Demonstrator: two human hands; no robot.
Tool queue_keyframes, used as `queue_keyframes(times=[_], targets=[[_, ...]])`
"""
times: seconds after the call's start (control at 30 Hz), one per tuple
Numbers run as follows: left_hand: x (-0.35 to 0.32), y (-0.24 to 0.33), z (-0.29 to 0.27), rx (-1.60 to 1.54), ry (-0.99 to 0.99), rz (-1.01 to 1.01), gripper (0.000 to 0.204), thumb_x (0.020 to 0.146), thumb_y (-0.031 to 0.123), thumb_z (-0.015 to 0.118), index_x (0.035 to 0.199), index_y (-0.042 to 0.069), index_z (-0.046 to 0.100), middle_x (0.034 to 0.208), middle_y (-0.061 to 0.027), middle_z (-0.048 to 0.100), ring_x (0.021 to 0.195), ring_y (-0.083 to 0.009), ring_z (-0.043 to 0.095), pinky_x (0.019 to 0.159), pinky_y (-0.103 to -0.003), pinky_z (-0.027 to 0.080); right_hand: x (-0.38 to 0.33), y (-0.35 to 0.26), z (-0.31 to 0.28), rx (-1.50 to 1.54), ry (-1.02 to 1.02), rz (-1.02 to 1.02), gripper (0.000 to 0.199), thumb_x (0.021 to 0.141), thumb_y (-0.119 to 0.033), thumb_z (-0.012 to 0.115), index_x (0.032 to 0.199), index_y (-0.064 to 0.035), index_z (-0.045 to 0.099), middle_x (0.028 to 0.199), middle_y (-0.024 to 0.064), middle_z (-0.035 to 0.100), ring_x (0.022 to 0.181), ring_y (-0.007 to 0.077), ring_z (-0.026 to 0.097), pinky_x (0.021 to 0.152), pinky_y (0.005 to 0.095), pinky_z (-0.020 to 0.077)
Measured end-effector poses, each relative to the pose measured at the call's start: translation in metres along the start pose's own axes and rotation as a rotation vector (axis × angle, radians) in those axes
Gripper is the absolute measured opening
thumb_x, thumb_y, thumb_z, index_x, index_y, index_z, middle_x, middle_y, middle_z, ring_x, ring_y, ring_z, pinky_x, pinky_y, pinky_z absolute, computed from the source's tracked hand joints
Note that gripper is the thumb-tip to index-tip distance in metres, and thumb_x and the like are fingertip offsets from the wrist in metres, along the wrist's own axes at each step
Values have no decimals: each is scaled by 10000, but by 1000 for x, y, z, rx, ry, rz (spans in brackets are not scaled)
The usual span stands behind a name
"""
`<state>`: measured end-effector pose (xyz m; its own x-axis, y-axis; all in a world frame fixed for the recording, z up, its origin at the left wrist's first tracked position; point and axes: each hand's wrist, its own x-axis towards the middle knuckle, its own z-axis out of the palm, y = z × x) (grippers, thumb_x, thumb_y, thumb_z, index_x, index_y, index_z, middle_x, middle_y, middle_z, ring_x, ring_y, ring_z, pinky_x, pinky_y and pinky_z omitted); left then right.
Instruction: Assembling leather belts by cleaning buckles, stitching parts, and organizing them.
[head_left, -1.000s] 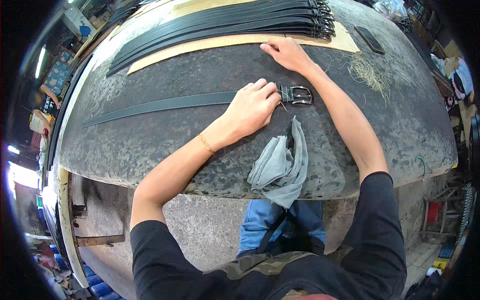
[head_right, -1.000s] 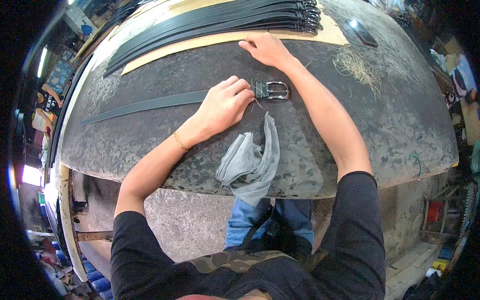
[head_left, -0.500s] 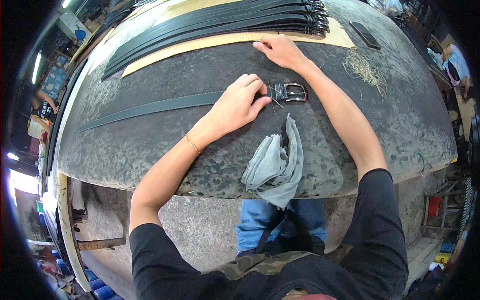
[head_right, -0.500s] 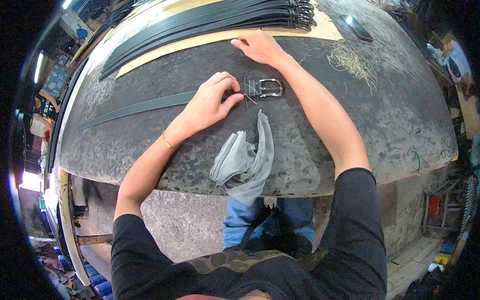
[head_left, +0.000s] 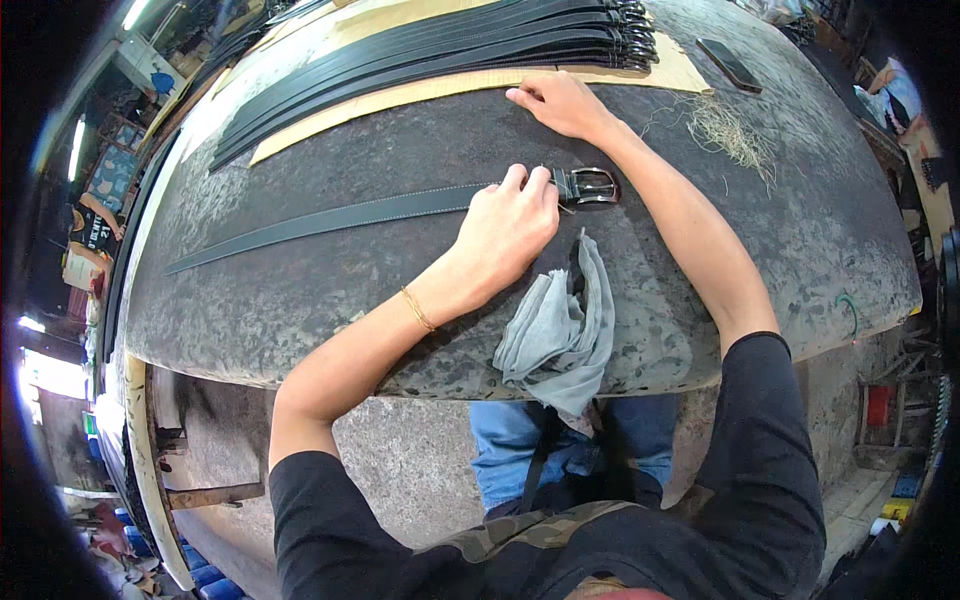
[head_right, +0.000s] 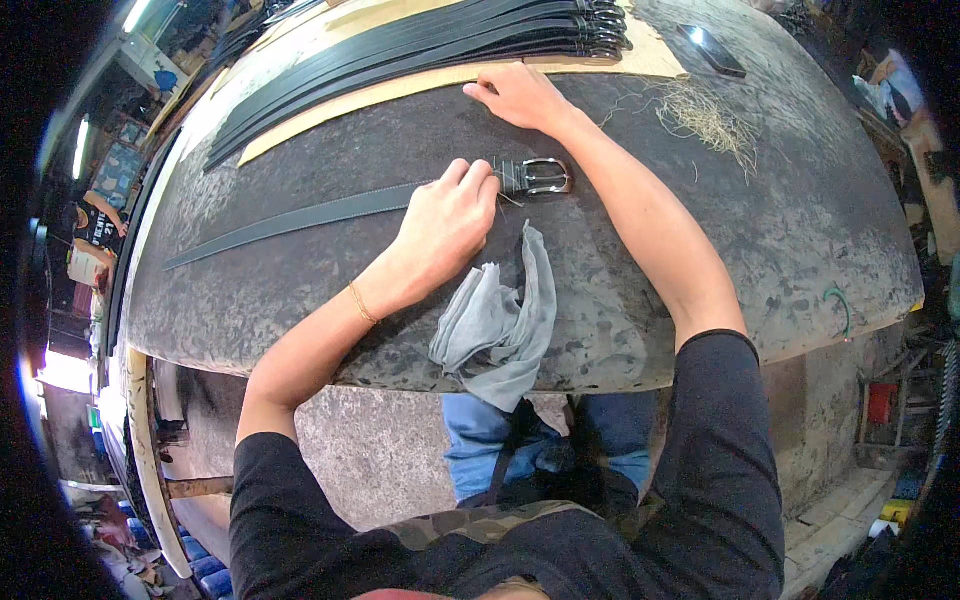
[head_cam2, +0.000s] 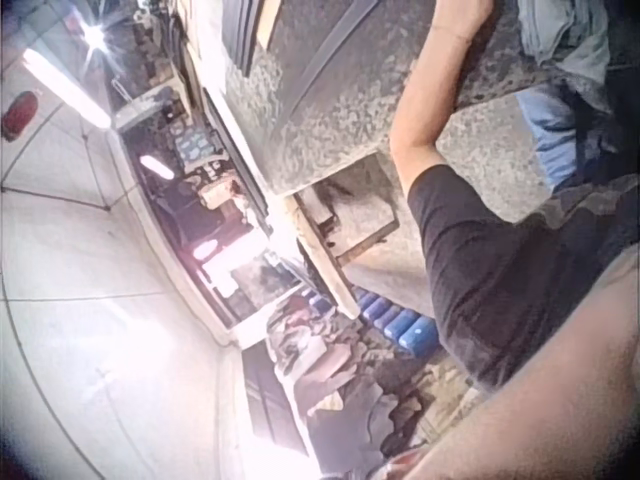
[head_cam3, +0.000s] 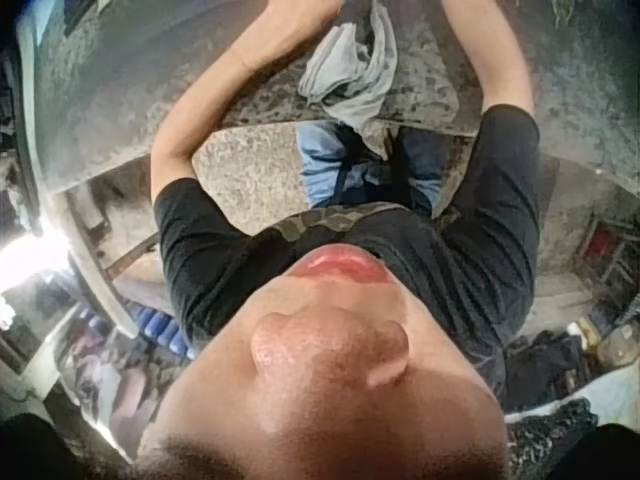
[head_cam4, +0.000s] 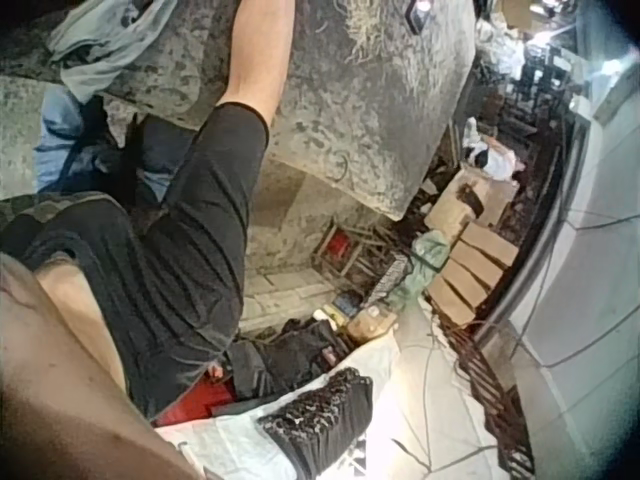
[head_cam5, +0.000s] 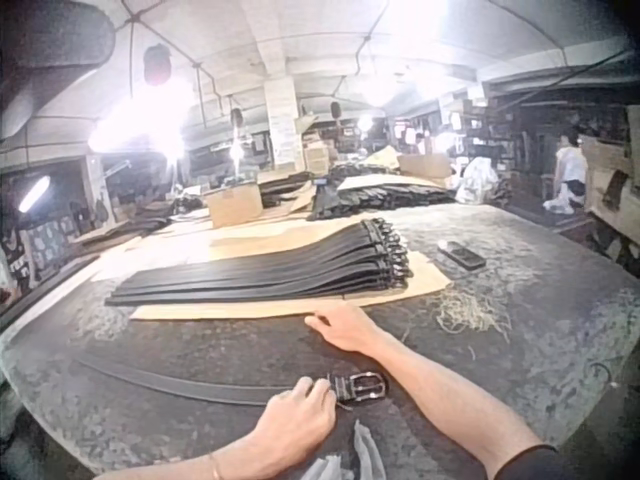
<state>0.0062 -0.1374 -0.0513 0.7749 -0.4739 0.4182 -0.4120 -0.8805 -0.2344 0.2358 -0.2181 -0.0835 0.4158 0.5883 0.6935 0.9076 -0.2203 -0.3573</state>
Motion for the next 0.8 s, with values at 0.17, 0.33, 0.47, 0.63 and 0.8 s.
queue_keyframes(times=[0.17,0.33,0.47,0.63,0.8], targets=[[-2,-12,12,-274,97,-150,71,837,24,572,889,-23,561,921,-158,542,884,-328,537,791,-404,484,3,-8,-5,-63,-94,82,404,946,-383,598,843,3,653,688,197,624,622,368,595,592,425,452],[-5,-27,9,-557,80,-248,107,867,75,633,918,-18,620,910,-154,609,909,-350,582,812,-414,474,4,-7,-3,-19,-67,65,395,947,-380,597,844,-2,656,685,193,620,611,357,595,591,423,448],[-5,-18,-2,-450,106,-195,154,810,101,710,906,-20,699,957,-138,641,911,-322,604,801,-404,500,4,-4,-1,-23,-78,77,391,942,-379,603,846,-4,657,685,191,620,618,349,601,592,425,448],[-4,-10,2,-277,81,-110,137,743,71,700,838,-19,658,905,-129,600,878,-289,600,739,-393,522,2,-3,1,-11,-40,31,393,940,-384,604,853,-5,660,693,188,626,620,348,602,597,422,454],[-3,1,-8,-40,-82,4,168,682,67,662,814,-24,609,925,-140,546,898,-280,582,712,-360,554,0,-5,1,-35,-71,94,392,938,-381,604,870,-3,681,725,199,646,667,363,631,622,431,473]])
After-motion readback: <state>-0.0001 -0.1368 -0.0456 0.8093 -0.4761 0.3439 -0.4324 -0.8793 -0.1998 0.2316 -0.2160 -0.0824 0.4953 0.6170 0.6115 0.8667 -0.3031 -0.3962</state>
